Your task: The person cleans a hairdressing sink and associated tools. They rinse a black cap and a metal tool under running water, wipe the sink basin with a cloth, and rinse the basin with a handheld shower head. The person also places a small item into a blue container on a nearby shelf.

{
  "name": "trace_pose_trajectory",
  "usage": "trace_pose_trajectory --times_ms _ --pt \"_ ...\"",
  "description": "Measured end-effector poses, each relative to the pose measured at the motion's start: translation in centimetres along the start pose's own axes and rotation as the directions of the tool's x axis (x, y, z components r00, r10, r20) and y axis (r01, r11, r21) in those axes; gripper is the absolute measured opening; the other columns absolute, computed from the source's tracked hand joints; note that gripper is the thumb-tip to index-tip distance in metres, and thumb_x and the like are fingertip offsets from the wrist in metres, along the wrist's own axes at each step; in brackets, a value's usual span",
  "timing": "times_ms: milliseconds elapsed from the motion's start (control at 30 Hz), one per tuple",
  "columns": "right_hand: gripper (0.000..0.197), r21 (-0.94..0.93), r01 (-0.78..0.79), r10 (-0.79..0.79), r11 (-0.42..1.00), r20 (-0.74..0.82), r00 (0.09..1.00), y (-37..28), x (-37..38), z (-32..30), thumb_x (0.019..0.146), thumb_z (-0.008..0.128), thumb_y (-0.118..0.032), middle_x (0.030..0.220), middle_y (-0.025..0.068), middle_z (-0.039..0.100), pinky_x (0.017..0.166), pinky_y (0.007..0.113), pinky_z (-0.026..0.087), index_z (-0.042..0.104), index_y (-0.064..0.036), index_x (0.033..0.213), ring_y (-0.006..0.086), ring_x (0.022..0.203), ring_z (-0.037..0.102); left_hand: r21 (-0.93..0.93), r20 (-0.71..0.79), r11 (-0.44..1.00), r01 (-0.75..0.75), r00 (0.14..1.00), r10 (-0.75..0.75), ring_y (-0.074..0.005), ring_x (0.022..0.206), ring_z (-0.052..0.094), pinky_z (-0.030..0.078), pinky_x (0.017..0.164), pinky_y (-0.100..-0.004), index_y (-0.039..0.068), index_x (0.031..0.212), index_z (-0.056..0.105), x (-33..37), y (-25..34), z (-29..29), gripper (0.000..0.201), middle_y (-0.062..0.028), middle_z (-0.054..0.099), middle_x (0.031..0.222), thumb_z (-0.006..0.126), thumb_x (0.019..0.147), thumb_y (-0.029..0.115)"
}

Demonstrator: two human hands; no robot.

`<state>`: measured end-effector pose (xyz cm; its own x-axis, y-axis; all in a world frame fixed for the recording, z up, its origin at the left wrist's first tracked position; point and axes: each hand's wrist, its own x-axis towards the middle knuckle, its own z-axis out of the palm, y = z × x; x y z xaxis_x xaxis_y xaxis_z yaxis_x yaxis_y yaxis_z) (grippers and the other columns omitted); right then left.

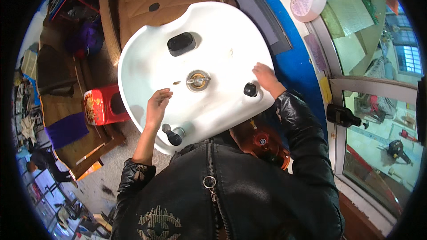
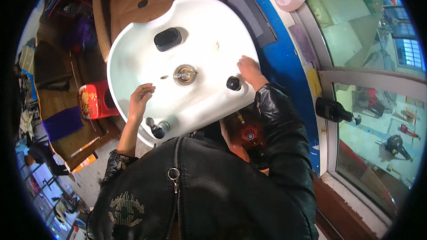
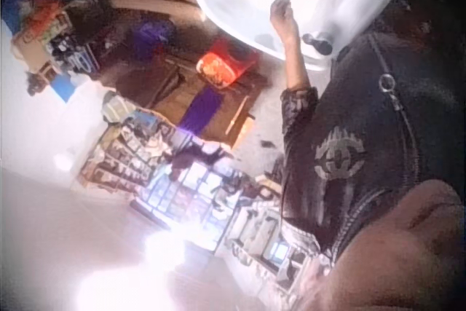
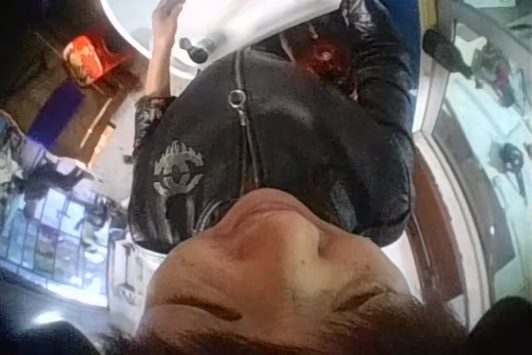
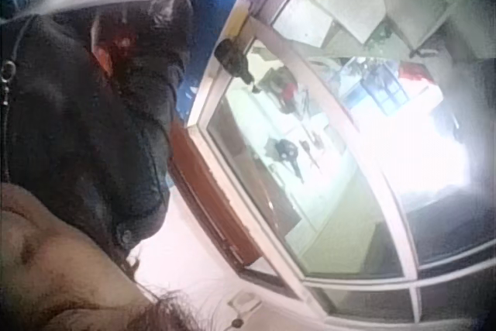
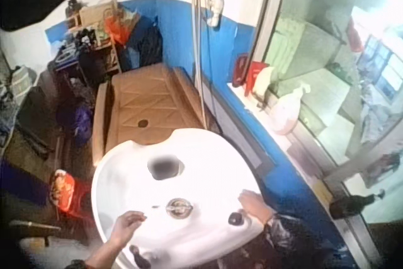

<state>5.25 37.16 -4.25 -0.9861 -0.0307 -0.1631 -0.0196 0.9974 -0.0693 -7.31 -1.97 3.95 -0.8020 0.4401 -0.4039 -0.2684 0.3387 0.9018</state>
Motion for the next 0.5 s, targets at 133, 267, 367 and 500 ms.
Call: trace_pose_trajectory --times_ms 133,267,367,500 --pt "0.028 0.304 0.049 -0.146 0.951 0.305 0.941 -0.7 1.0 1.4 0.068 0.055 -0.005 0.095 0.0083 0.06 0.085 0.034 0.04 0.061 -0.0097 0.095 0.0249 0.098 0.052 -0.05 -0.155 0.994 0.094 0.983 -0.101 -0.0186 0.096 0.054 0.04 0.086 -0.0285 -0.004 0.105 0.05 -2.0 -1.7 -0.8 0.027 -0.0126 0.058 0.1 0.043 0.079 -0.005" --pt "0.026 0.278 0.048 -0.185 0.959 0.489 0.852 0.6 3.2 0.7 0.069 0.056 -0.007 0.093 0.009 0.061 0.083 0.034 0.041 0.063 -0.0122 0.093 0.0256 0.094 0.054 -0.051 -0.213 0.997 0.064 0.974 -0.074 -0.0199 0.098 0.054 0.04 0.087 -0.029 -0.004 0.107 0.05 -2.7 -1.5 0.4 0.026 -0.0137 0.058 0.1 0.044 0.081 -0.003" --pt "0.031 0.16 0.197 -0.235 0.967 0.268 0.934 2.4 1.6 1.0 0.072 0.048 -0.003 0.107 0.0064 0.057 0.094 0.037 0.032 0.06 -0.0117 0.099 0.0211 0.108 0.047 0.069 -0.243 0.995 0.067 0.969 -0.049 -0.0208 0.1 0.053 0.04 0.088 -0.0292 -0.005 0.108 0.05 -3.7 -1.1 1.0 0.026 -0.0154 0.058 0.101 0.044 0.083 -0.001" --pt "0.034 -0.023 0.215 -0.217 0.976 -0.078 0.973 0.0 -4.1 -1.7 0.076 0.044 -0.005 0.116 0.0108 0.05 0.1 0.037 0.025 0.051 -0.0033 0.109 0.0222 0.111 0.044 0.048 -0.295 0.992 0.113 0.951 -0.094 -0.021 0.101 0.053 0.041 0.086 -0.029 -0.005 0.107 0.05 -5.8 -2.6 0.6 0.025 -0.017 0.057 0.103 0.044 0.084 0.001"
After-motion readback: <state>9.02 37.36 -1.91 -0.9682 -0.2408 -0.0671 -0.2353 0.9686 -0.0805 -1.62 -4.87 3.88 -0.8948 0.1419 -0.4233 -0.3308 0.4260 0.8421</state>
